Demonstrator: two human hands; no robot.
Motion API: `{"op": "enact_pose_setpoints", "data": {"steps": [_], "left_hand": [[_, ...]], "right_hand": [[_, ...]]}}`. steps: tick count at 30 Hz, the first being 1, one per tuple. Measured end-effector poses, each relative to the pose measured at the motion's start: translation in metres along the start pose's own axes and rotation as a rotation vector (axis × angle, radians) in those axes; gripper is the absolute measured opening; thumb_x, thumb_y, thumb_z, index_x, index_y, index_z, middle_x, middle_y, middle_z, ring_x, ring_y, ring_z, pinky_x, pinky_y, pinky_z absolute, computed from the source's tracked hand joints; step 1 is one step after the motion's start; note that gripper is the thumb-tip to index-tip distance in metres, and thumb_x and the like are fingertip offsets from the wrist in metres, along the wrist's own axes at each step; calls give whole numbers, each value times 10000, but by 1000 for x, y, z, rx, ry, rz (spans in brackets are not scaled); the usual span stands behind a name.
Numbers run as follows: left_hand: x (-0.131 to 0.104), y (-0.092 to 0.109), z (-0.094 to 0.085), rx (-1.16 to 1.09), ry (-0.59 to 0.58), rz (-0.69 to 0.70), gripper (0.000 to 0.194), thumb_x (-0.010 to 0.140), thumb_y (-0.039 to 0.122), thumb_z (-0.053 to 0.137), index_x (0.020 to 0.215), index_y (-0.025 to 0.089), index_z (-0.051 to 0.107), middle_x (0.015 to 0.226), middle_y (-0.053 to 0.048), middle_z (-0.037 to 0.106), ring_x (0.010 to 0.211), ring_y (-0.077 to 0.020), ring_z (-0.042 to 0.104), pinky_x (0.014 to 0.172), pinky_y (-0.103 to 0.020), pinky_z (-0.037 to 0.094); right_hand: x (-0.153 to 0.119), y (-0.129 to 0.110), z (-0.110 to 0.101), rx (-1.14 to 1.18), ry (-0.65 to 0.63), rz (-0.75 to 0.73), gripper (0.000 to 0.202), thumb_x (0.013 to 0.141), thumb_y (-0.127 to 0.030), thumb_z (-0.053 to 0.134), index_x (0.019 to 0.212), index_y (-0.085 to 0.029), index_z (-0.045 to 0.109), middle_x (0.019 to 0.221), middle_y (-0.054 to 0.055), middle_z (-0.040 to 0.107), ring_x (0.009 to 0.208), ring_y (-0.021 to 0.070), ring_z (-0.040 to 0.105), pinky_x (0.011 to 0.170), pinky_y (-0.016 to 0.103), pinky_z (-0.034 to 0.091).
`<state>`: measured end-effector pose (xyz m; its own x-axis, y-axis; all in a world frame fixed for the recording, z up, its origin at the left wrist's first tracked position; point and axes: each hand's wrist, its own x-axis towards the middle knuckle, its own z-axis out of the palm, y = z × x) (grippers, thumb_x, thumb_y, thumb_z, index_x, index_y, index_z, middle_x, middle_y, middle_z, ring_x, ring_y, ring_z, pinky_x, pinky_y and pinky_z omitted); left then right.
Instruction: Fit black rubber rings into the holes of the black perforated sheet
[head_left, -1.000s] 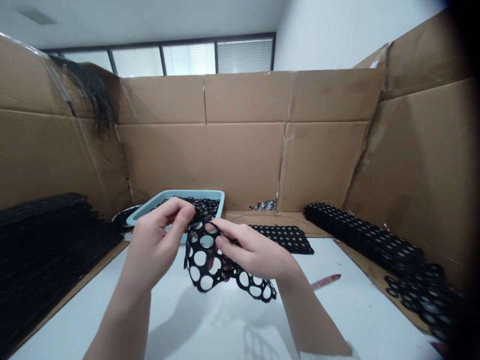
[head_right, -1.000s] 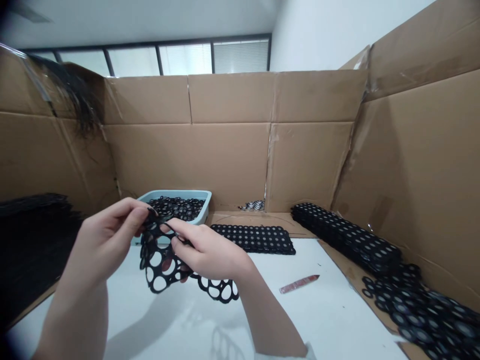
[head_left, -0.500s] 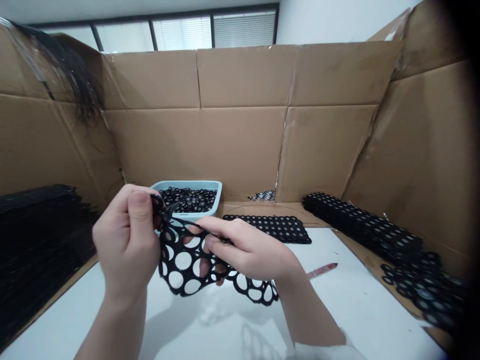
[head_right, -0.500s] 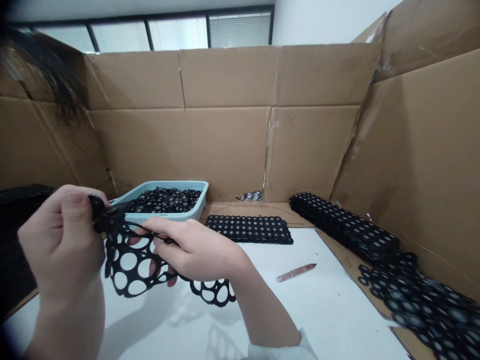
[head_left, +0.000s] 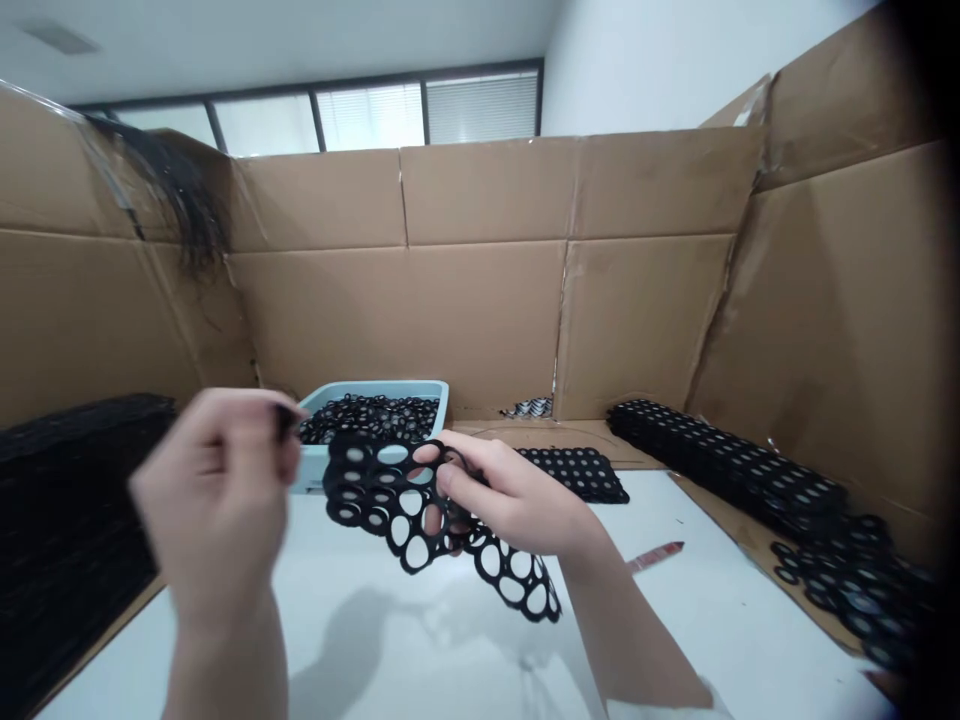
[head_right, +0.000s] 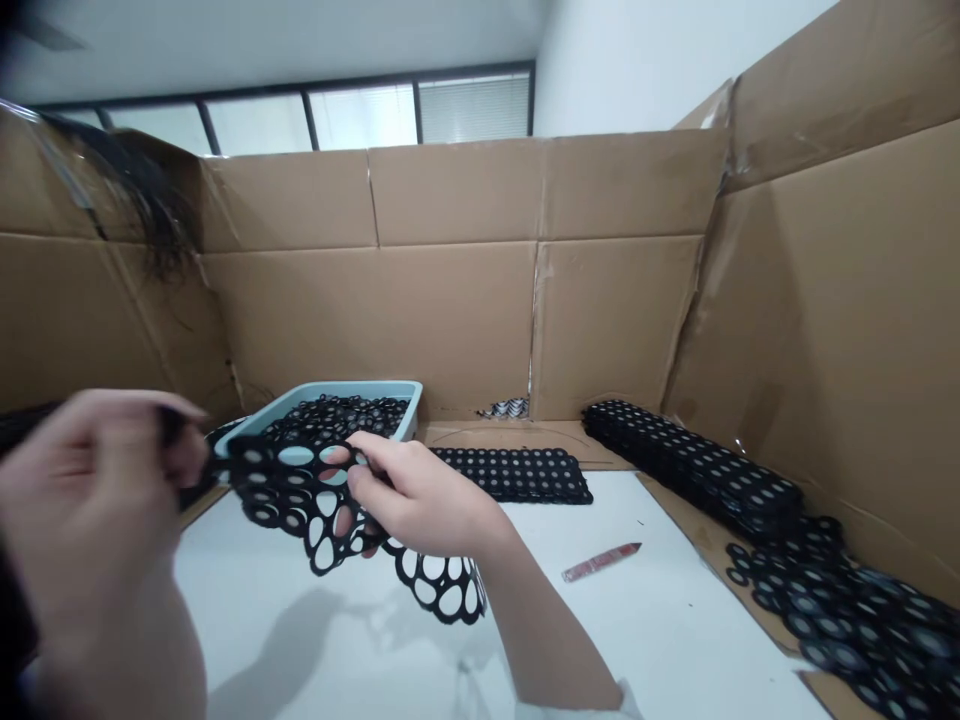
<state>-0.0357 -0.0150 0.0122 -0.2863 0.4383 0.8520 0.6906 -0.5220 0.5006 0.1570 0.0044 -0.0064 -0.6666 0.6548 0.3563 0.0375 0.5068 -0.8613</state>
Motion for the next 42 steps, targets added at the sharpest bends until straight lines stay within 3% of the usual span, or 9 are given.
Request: {"op": "enact_pose_setpoints", "data": {"steps": [3,6,10,14,21,32,42], "left_hand": [[-13,11,15,105,-221,88,159,833,309,450,778,199,551,622,37,517,532,-86,442,503,-201,325],[-14,14,27,131,-441,142,186,860,287,393,749,195,509,635,39,529,546,-90,456,529,-197,333],[-10,12,28,62,-596,106,236,886,308,306,762,199,474,645,33,528,577,-110,479,542,-206,345],[-8,10,22,-27,-723,73,188,873,339,335,858,208,468,694,27,555,618,-124,505,570,-212,369],[-8,10,22,-31,-720,83,210,880,332,314,787,201,449,658,32,506,583,-112,464,549,-206,348],[-10,8,26,88,-780,58,260,876,352,295,706,206,426,583,41,519,504,-118,463,476,-214,294],[-10,10,23,86,-717,80,253,858,339,351,676,199,458,529,47,489,443,-97,411,431,-211,258]], "right_hand": [[3,3,6,37,17,6,219,890,-267,310,1053,-182,427,687,14,585,587,108,554,545,240,468],[5,3,7,67,34,2,209,888,-245,311,1056,-193,424,666,-2,564,623,117,576,573,250,482],[6,2,6,103,45,-15,209,885,-225,311,1054,-197,430,692,-5,548,641,118,581,566,250,493],[7,1,5,140,62,-60,200,874,-215,329,1027,-208,458,685,-15,507,612,108,556,533,239,492],[10,2,4,77,145,-106,115,857,-201,357,833,-183,467,655,-27,476,616,97,531,590,234,480],[13,8,3,-172,148,-66,206,846,-366,407,844,-168,462,710,-6,522,607,93,478,541,213,383],[13,7,8,-261,185,-69,232,835,-385,420,781,-162,456,675,-15,517,597,92,454,537,217,339]]}}
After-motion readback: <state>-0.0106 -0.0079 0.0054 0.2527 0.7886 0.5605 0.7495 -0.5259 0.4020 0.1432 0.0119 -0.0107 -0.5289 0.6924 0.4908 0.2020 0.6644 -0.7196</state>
